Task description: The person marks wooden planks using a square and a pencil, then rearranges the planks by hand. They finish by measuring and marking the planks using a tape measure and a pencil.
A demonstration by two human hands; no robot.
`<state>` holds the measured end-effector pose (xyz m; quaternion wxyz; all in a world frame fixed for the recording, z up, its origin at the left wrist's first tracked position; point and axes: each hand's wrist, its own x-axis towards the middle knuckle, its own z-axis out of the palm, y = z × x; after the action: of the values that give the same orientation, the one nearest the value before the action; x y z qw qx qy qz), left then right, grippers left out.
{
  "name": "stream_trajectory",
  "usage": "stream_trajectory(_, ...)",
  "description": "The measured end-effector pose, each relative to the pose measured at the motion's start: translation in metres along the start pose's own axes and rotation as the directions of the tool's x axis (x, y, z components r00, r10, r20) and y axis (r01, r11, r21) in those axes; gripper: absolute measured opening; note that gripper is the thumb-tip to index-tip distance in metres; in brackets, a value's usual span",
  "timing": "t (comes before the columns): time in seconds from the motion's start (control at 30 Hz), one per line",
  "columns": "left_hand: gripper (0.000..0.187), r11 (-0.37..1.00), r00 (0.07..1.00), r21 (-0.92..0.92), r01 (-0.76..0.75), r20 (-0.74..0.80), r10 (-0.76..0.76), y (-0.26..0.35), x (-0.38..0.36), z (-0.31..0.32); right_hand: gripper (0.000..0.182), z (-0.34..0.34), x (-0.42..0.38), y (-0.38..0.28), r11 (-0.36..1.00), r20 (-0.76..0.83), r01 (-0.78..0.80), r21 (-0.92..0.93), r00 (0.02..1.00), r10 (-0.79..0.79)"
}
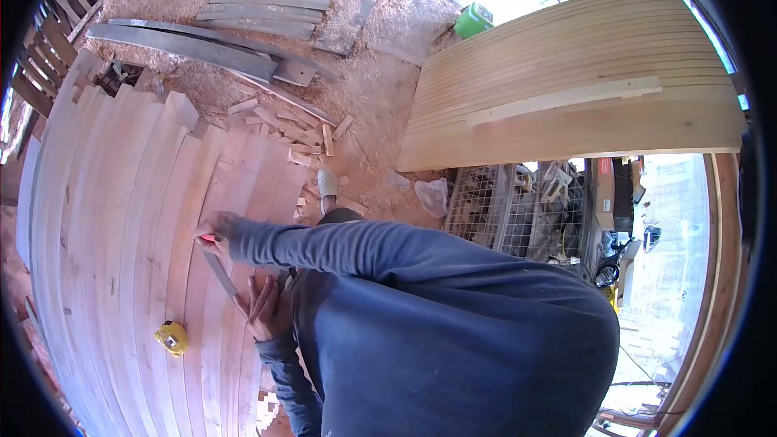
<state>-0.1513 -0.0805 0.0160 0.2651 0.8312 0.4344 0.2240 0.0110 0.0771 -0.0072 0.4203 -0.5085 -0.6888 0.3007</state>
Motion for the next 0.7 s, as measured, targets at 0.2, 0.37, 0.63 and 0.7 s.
stream_trajectory(0.2,0.032,1.0,0.999,-0.017,-0.012,-0.03,0.012,-0.009,-0.001,0.008,0.008,0.015,0.0,0.021,0.996,-0.049,0.039,0.082,0.998,-0.035)
stream_trajectory(0.37,0.033,0.99,0.999,-0.137,0.029,-0.03,-0.033,-0.007,-0.001,0.01,0.007,-0.02,-0.023,0.005,0.996,0.046,0.044,0.08,0.998,-0.048)
stream_trajectory(0.63,0.036,1.0,0.999,0.017,0.01,-0.033,-0.009,-0.011,-0.007,-0.001,0.013,-0.052,-0.031,-0.035,0.998,0.036,0.054,-0.019,0.998,-0.054)
stream_trajectory(0.7,0.037,1.0,0.999,0.022,0.002,-0.044,-0.001,-0.01,-0.008,0.003,0.014,-0.053,-0.034,-0.034,0.997,0.032,0.078,-0.015,0.996,-0.077)
